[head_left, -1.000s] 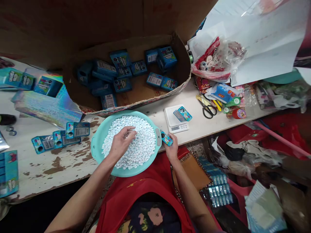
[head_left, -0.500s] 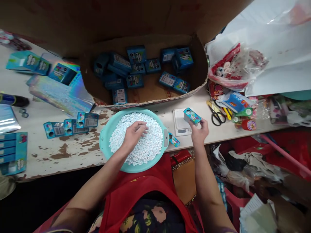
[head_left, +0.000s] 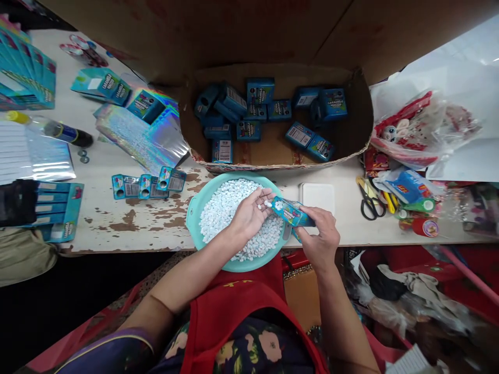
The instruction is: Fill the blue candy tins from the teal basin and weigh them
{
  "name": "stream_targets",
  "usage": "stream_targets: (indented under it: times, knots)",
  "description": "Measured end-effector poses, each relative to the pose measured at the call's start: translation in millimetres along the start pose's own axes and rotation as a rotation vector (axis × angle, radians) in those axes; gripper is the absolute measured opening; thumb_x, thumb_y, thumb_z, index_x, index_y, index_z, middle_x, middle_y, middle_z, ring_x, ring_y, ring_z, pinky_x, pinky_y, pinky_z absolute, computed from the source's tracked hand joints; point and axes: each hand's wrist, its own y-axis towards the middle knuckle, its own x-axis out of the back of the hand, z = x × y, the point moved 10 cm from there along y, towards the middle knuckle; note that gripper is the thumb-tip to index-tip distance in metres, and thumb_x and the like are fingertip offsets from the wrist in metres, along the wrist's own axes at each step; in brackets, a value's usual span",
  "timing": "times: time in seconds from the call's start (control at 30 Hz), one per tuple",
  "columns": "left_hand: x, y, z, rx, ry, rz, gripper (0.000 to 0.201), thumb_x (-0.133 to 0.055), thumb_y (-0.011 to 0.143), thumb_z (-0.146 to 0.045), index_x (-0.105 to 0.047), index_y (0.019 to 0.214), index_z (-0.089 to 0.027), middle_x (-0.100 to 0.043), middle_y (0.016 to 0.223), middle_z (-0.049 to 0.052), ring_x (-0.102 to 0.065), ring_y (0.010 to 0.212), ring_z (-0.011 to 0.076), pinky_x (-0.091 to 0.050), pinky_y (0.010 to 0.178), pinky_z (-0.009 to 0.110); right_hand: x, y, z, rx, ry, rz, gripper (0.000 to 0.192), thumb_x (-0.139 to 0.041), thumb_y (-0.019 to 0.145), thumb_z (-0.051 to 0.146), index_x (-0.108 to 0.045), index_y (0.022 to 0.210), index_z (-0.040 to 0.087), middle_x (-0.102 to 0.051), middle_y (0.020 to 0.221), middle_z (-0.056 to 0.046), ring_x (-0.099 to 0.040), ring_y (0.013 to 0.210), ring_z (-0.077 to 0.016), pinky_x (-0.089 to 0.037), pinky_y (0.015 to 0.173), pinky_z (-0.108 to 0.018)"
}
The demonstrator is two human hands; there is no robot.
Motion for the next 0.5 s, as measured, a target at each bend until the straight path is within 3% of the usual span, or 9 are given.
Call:
stream_targets:
  times: [0.1,0.2,0.27,0.33,0.4,0.43,0.5]
  knots:
    - [12.9,-0.1,-16.3,-0.114,0.282,0.057,0.024,-0.056,0.088,-0.034,-0.070,0.088,-0.015,-0.070,0.089,0.009,-0.066,0.083,0.0169,-0.052,0.081,0.030,4.6,-3.0,-5.7,-0.097,0.122,-0.016,0.040,-0.067,0.073,0.009,-0.067,0.110,0.026,-0.068,0.102,-0.003,-0.064,0.094,-0.0200,-0.051,0.081,-0.035]
    - [12.8,-14.3,-45.9,-0.388,0.880,0.096,0.024,-0.061,0.083,-0.035,-0.070,0.100,-0.021,-0.066,0.119,0.009,-0.056,0.118,0.0274,-0.041,0.105,0.045,4.8,-7.2,-7.8,-0.178,0.193,-0.032,0.038,-0.072,0.072,0.012,-0.069,0.107,0.026,-0.068,0.100,-0.002,-0.064,0.091,-0.0191,-0.053,0.080,-0.034]
    - [2.7,-33.8,-60.1,-0.574,1.185,0.139,0.040,-0.064,0.080,-0.029,-0.064,0.119,-0.026,-0.055,0.138,0.007,-0.043,0.134,0.0291,-0.031,0.113,0.049,-1.9,-10.3,-7.3,-0.233,0.259,-0.031,0.037,-0.076,0.071,0.017,-0.069,0.106,0.026,-0.067,0.099,-0.003,-0.064,0.091,-0.0195,-0.053,0.079,-0.035]
    - [-10.7,-55.8,-62.4,-0.668,1.295,0.281,0.057,-0.066,0.079,-0.026,-0.052,0.134,-0.029,-0.049,0.144,0.006,-0.042,0.135,0.0276,-0.033,0.113,0.047,-18.2,-12.8,-1.8,-0.275,0.376,0.015,0.037,-0.079,0.071,0.021,-0.068,0.106,0.025,-0.067,0.098,-0.003,-0.064,0.092,-0.0203,-0.054,0.081,-0.036]
    - [-19.3,-77.9,-63.9,-0.723,1.287,0.421,0.053,-0.069,0.079,-0.027,-0.054,0.131,-0.028,-0.057,0.134,0.007,-0.053,0.124,0.0246,-0.043,0.105,0.041,-39.8,-14.4,9.8,-0.286,0.514,0.104,0.039,-0.079,0.072,0.025,-0.067,0.108,0.025,-0.066,0.104,-0.005,-0.064,0.099,-0.0219,-0.054,0.087,-0.038]
    - [-18.4,-87.8,-70.8,-0.778,1.272,0.419,0.047,-0.071,0.078,-0.028,-0.058,0.123,-0.026,-0.062,0.124,0.007,-0.058,0.116,0.0234,-0.046,0.100,0.039,-48.1,-15.1,15.1,-0.286,0.568,0.136,0.043,-0.079,0.072,0.027,-0.065,0.113,0.026,-0.064,0.112,-0.006,-0.062,0.107,-0.0232,-0.053,0.092,-0.040]
    - [-4.1,-104.8,-94.5,-0.929,1.253,0.287,0.036,-0.075,0.076,-0.029,-0.063,0.110,-0.023,-0.066,0.108,0.006,-0.062,0.104,0.0220,-0.049,0.094,0.038,-52.6,-16.5,16.5,-0.295,0.604,0.128,0.056,-0.079,0.072,0.031,-0.058,0.124,0.029,-0.054,0.132,-0.008,-0.053,0.124,-0.0253,-0.048,0.101,-0.044]
